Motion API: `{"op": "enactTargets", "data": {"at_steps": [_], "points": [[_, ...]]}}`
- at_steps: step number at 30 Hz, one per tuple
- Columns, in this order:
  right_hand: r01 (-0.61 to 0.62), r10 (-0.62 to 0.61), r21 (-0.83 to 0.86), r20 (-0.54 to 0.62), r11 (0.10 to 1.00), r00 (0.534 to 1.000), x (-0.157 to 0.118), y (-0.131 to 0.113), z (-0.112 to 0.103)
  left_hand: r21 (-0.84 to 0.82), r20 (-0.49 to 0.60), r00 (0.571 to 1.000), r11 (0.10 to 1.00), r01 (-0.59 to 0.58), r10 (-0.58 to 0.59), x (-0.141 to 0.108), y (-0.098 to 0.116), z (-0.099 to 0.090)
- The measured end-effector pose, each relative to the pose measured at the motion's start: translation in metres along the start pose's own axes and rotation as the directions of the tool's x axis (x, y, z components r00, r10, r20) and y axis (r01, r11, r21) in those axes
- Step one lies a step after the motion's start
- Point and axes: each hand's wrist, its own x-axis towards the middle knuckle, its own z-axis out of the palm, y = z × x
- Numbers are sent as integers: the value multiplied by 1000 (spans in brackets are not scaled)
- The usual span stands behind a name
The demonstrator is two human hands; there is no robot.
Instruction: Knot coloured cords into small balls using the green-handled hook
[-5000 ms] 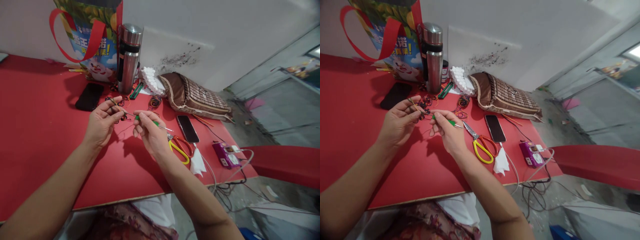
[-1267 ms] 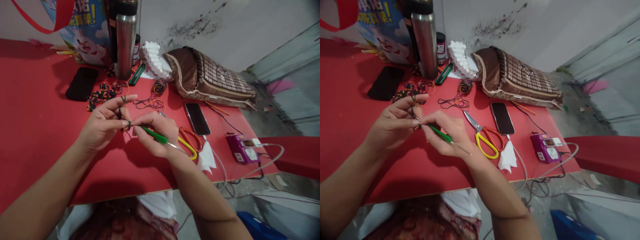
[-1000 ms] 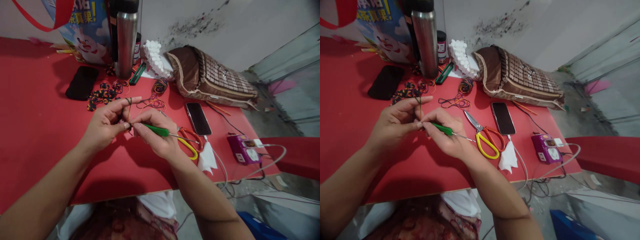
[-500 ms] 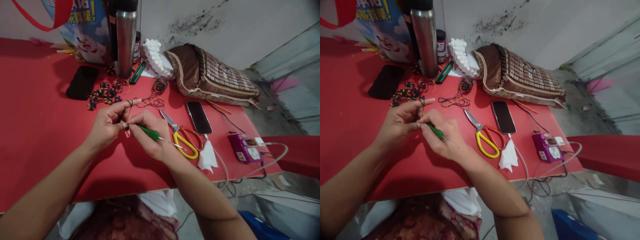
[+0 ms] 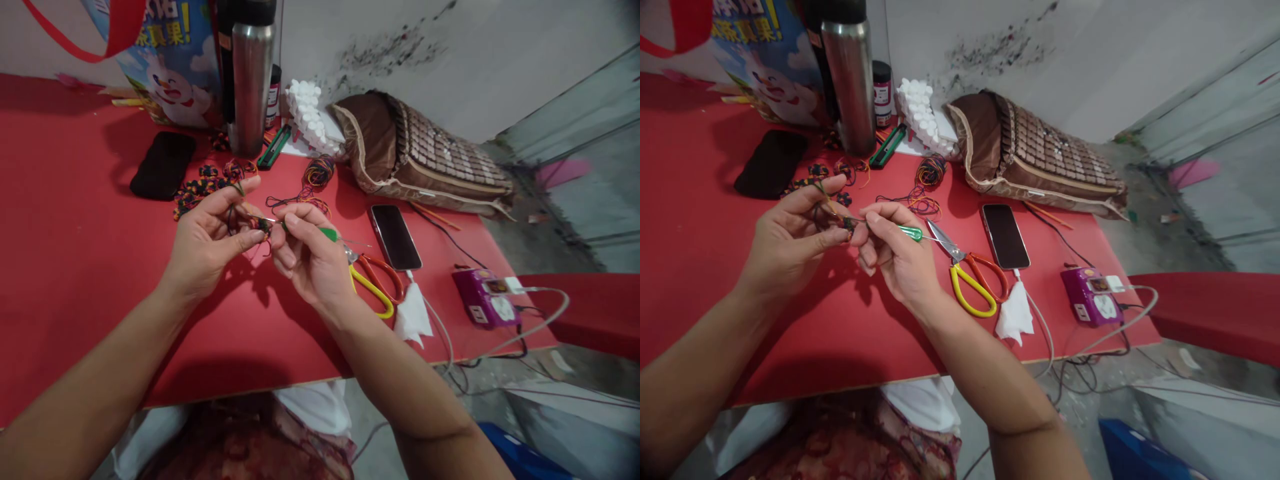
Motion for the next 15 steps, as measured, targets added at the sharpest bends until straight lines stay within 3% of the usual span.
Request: {"op": "enactTargets", "data": {"at_steps": [9,12,15], "points": [[21,-21,-16,-2,1000,1000,3,12,-1,-65,-102,994,997,31,-38,3,-2,3],[106,-104,-160,25,981,994,1,13,-2,-59,-108,994,998,27,-33,4,-3,3],[231,-219,-379,74,896,973,-4,8,-4,-56,-102,994,998,28,-34,4,-3,2]]}}
